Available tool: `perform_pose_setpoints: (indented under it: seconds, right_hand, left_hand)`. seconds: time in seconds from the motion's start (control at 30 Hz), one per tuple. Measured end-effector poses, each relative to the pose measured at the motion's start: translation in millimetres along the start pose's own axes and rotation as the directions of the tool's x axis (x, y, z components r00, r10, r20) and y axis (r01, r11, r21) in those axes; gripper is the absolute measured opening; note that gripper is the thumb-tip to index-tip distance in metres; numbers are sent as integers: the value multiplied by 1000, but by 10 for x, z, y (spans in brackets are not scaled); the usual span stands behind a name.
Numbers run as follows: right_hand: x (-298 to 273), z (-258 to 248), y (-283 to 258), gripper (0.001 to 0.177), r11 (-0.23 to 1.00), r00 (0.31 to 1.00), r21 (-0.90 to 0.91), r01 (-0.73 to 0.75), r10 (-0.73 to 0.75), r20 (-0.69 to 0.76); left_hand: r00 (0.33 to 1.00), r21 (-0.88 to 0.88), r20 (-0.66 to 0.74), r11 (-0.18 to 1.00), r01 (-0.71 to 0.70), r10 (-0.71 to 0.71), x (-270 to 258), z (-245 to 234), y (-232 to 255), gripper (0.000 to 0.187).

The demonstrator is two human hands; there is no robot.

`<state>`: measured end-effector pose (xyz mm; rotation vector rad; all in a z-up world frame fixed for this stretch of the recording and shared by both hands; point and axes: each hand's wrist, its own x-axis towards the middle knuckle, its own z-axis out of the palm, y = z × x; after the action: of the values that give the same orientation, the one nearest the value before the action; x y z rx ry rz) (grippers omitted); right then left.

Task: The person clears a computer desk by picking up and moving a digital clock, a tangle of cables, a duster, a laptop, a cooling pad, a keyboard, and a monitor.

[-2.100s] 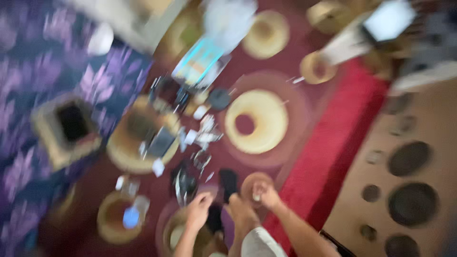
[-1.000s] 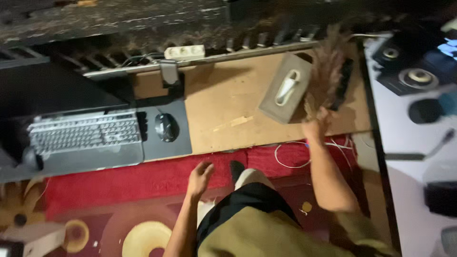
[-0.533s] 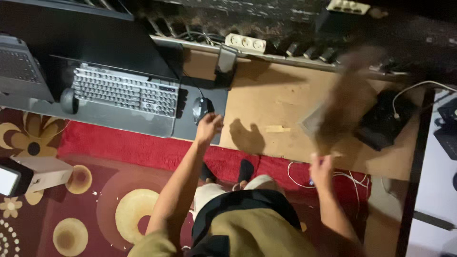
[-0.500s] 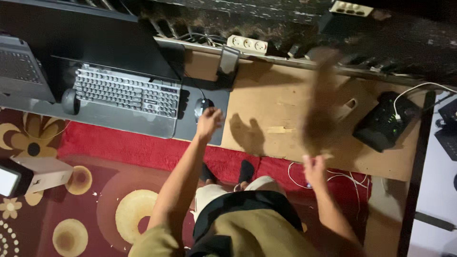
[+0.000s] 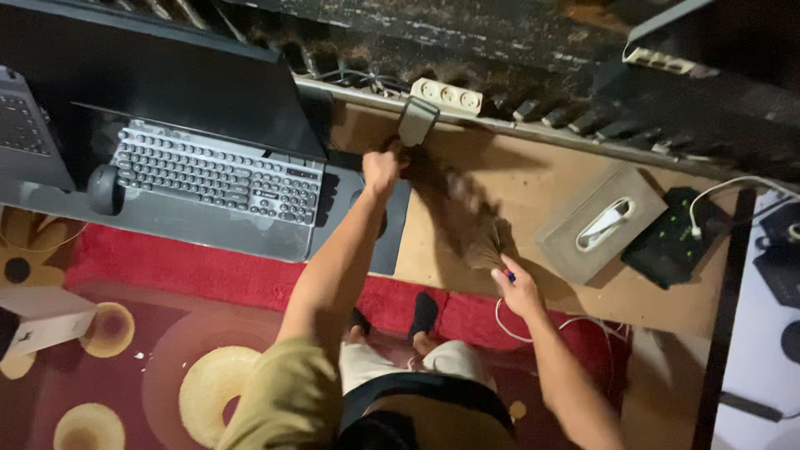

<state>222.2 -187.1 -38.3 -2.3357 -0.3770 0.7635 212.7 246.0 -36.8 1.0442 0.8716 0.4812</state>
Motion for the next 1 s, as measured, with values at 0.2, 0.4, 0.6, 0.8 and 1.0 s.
perform_pose_setpoints:
  seconds: [0.2, 0.4, 0.6, 0.8, 1.0]
  right_hand:
    - [390, 8, -55, 61, 982, 982, 63, 180, -183, 46]
    - [1090, 91, -372, 64, 980, 982, -105, 171, -160, 103]
    - [1427, 301, -622, 58, 794, 797, -73, 603, -603, 32]
    - [880, 125, -78, 67, 931, 938, -128, 343, -332, 99]
    - [-70, -179, 597, 60, 977, 973, -107, 183, -164, 164]
  left_hand:
    - [968, -165, 149, 970, -176, 201, -1698, -630, 909, 27]
    - [998, -106, -41, 993, 49, -53, -2878, -1379, 652, 28]
    - [971, -310, -208, 949, 49, -118, -3189, -1471, 93, 20]
    - [990, -195, -140, 981, -14, -14, -2969, -1270, -11, 20]
    - [996, -172, -79, 984, -51, 37, -2665, -1008, 113, 26]
